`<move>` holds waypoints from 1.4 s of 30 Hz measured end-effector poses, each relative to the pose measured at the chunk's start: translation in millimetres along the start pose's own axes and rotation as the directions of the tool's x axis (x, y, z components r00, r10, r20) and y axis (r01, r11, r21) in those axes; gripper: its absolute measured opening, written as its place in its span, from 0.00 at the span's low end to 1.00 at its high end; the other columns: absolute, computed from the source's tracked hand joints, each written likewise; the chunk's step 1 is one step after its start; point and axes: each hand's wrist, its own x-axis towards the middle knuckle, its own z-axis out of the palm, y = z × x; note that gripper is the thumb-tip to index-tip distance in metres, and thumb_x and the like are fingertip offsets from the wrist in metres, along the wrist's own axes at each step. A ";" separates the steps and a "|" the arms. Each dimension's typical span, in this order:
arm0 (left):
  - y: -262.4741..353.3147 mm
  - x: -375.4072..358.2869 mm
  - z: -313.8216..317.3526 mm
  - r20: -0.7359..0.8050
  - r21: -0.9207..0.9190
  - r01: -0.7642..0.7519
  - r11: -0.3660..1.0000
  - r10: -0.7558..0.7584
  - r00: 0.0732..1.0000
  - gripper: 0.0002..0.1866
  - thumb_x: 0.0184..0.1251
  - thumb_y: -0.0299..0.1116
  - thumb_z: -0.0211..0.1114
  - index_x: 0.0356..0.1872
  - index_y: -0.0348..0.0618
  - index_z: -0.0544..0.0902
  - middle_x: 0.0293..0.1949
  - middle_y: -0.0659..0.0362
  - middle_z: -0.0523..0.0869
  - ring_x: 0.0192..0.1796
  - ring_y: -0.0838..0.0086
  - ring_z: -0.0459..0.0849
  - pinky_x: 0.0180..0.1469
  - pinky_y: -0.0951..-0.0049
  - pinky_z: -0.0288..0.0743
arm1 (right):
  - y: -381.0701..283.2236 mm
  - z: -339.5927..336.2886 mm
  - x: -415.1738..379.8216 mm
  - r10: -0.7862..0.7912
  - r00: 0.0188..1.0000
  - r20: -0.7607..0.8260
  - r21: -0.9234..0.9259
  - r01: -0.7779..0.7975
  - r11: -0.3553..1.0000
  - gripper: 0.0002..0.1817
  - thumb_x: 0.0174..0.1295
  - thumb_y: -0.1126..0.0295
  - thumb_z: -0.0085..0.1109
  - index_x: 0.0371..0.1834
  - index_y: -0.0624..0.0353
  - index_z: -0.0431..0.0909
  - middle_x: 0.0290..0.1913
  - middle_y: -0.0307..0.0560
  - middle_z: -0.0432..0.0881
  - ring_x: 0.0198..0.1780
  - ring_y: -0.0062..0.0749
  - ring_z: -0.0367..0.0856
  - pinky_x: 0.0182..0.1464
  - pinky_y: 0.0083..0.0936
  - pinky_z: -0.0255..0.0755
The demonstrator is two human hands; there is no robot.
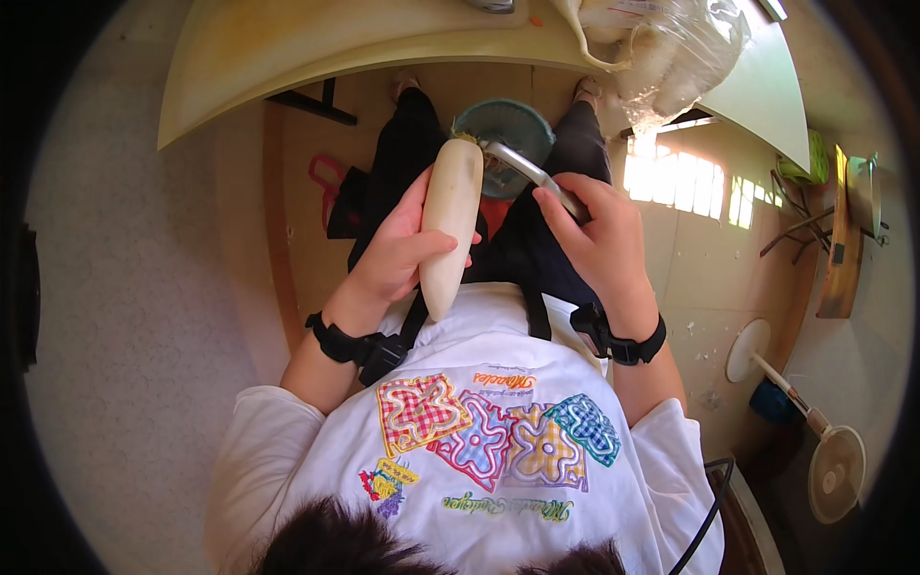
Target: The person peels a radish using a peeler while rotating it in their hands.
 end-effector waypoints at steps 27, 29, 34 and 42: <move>-8.0 2.0 -5.0 0.031 0.087 -0.054 0.995 0.051 0.998 0.47 0.62 0.21 0.64 0.81 0.46 0.49 0.64 0.55 0.75 0.60 0.73 0.79 0.56 0.71 0.78 | -19.5 14.1 -6.0 -0.252 0.910 0.328 0.080 0.239 0.968 0.12 0.58 0.65 0.72 0.41 0.59 0.88 0.27 0.46 0.83 0.27 0.37 0.82 0.29 0.29 0.74; -6.3 2.1 -3.6 0.046 0.079 -0.041 0.996 0.038 0.998 0.48 0.61 0.21 0.64 0.82 0.44 0.48 0.63 0.59 0.74 0.61 0.77 0.77 0.63 0.73 0.73 | -18.3 14.6 -7.8 -0.235 0.911 0.339 0.078 0.222 0.972 0.12 0.58 0.65 0.72 0.41 0.59 0.88 0.27 0.46 0.83 0.26 0.37 0.82 0.29 0.29 0.74; -5.4 1.3 -2.4 0.071 0.079 -0.049 0.996 0.043 0.997 0.48 0.61 0.21 0.63 0.81 0.43 0.49 0.63 0.60 0.74 0.62 0.78 0.76 0.64 0.74 0.71 | -16.6 14.7 -8.3 -0.224 0.911 0.346 0.071 0.213 0.975 0.11 0.58 0.65 0.73 0.41 0.57 0.88 0.26 0.45 0.82 0.26 0.37 0.82 0.28 0.28 0.74; -7.0 -0.7 -2.5 0.080 0.067 -0.008 0.998 0.002 0.997 0.50 0.61 0.19 0.64 0.83 0.44 0.46 0.67 0.59 0.72 0.65 0.75 0.75 0.67 0.71 0.71 | -16.5 12.6 -6.2 -0.234 0.918 0.319 0.032 0.236 0.971 0.11 0.58 0.64 0.73 0.41 0.56 0.88 0.27 0.46 0.83 0.27 0.38 0.83 0.29 0.29 0.75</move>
